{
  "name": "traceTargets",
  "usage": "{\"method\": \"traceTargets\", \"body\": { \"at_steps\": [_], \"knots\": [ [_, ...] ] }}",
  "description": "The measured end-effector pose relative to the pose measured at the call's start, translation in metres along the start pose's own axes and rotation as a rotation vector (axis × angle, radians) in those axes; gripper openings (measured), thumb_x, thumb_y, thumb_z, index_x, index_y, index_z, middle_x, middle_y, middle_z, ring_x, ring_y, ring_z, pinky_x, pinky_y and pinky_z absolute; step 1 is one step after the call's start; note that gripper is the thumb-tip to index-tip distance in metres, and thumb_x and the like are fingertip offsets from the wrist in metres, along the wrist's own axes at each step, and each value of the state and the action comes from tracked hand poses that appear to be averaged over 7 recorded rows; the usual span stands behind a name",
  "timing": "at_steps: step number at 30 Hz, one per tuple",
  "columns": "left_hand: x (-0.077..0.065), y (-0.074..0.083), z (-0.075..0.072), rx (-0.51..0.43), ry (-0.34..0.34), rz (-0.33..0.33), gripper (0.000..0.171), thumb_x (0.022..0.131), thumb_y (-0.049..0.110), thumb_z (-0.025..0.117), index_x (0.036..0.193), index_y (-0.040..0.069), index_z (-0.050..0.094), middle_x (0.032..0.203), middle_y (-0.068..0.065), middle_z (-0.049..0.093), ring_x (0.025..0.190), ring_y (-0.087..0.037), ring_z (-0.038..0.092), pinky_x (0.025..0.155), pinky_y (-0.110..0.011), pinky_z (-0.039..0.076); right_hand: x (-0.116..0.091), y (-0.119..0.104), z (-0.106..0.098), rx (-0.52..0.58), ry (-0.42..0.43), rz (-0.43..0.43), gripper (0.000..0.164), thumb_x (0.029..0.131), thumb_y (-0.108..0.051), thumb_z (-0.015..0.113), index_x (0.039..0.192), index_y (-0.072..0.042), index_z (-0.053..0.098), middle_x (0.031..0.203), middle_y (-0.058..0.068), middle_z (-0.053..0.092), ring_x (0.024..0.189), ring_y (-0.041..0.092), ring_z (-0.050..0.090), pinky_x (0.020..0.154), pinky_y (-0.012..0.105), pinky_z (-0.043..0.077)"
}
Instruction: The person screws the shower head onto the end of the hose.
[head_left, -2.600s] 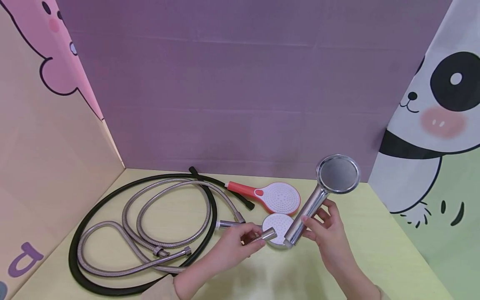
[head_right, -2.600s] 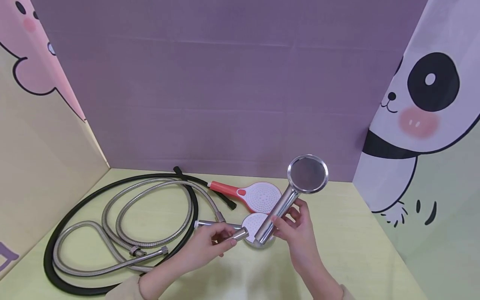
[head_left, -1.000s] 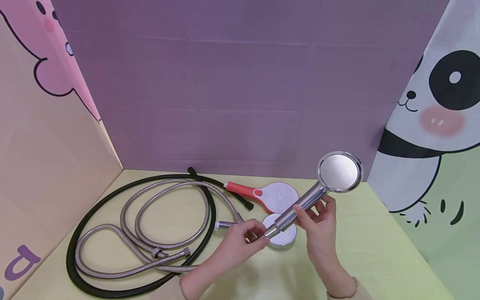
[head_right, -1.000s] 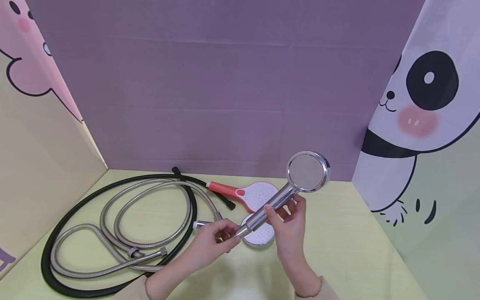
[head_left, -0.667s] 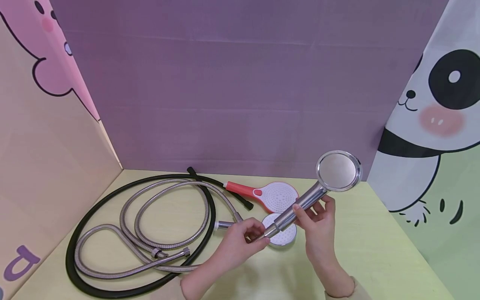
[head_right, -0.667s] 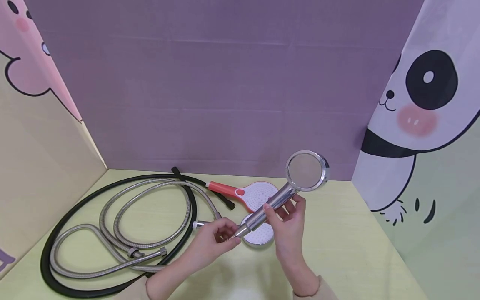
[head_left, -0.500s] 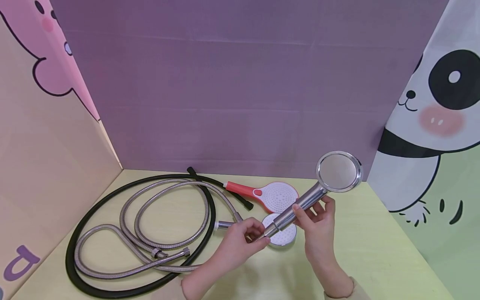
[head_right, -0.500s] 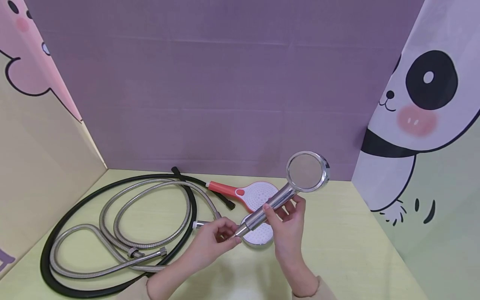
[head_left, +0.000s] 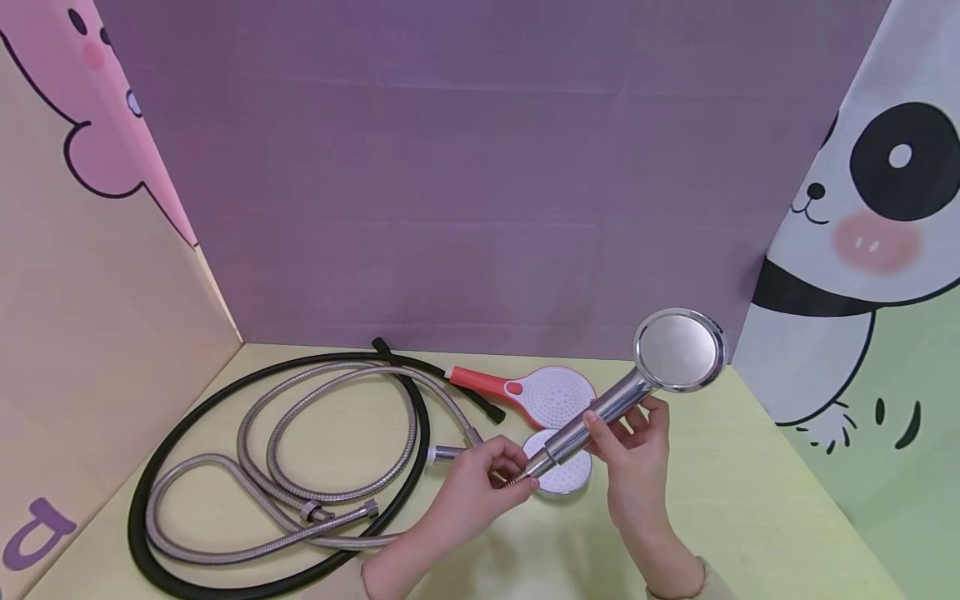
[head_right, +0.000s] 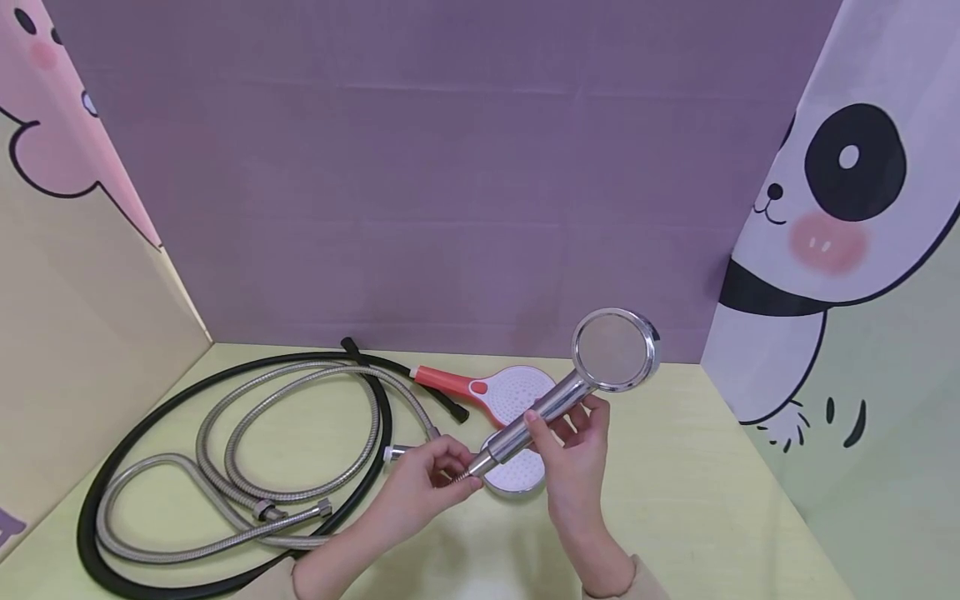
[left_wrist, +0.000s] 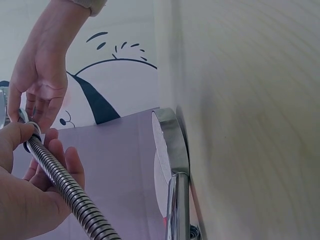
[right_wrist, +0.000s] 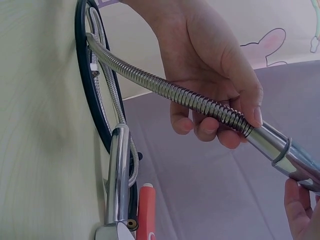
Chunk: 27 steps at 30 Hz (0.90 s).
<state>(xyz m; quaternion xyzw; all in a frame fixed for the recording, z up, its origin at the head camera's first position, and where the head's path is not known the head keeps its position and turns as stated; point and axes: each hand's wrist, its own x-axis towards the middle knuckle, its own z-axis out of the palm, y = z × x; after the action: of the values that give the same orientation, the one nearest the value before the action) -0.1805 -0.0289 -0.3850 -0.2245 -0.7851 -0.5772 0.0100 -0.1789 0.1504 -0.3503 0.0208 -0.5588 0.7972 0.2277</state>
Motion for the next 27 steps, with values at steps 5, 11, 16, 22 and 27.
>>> {"method": "traceTargets", "body": {
  "at_steps": [5,11,16,22,27],
  "knots": [
    [-0.0003,-0.0005,0.0008,-0.013,0.001,-0.001,0.018,0.078,0.012,0.074,0.091,0.008,0.062,0.079,-0.001,0.068,0.069,-0.004,0.059,0.063,-0.021,0.051,-0.0006,0.0005,-0.0003,-0.005,-0.008,-0.006,0.044,0.082,0.012,0.064,0.110,-0.012,0.039,0.093,0.003,0.062,0.076,0.012,0.066,0.063,0.030,0.056],
    [-0.0003,0.0019,0.0005,-0.028,-0.010,-0.004,0.020,0.079,0.015,0.075,0.092,0.008,0.061,0.080,0.000,0.069,0.072,-0.005,0.060,0.065,-0.021,0.051,-0.0012,0.0016,-0.0009,-0.031,-0.003,0.003,0.044,0.082,0.010,0.064,0.112,-0.012,0.040,0.095,0.003,0.060,0.076,0.011,0.065,0.063,0.029,0.056],
    [0.0002,0.0060,-0.0009,-0.094,-0.027,-0.040,0.016,0.086,0.019,0.069,0.093,0.006,0.061,0.080,-0.005,0.069,0.070,-0.013,0.061,0.061,-0.022,0.050,-0.0008,0.0012,-0.0003,-0.021,0.001,-0.002,0.043,0.082,0.010,0.064,0.111,-0.012,0.040,0.095,0.003,0.061,0.077,0.012,0.066,0.064,0.030,0.056],
    [0.0024,0.0077,-0.0025,-0.186,-0.043,-0.072,0.017,0.089,0.016,0.066,0.096,0.001,0.060,0.083,-0.012,0.069,0.066,-0.014,0.060,0.062,-0.024,0.052,-0.0003,0.0002,0.0011,0.017,-0.002,-0.020,0.043,0.082,0.011,0.064,0.110,-0.011,0.040,0.094,0.003,0.062,0.076,0.012,0.066,0.065,0.032,0.056],
    [0.0038,0.0083,-0.0023,-0.185,-0.046,-0.080,0.021,0.089,0.015,0.066,0.102,-0.001,0.066,0.085,-0.012,0.068,0.065,-0.011,0.059,0.062,-0.024,0.053,-0.0002,0.0000,0.0025,0.014,0.003,-0.024,0.042,0.082,0.011,0.064,0.109,-0.011,0.040,0.093,0.003,0.062,0.076,0.011,0.066,0.063,0.030,0.056]
  ]
}}
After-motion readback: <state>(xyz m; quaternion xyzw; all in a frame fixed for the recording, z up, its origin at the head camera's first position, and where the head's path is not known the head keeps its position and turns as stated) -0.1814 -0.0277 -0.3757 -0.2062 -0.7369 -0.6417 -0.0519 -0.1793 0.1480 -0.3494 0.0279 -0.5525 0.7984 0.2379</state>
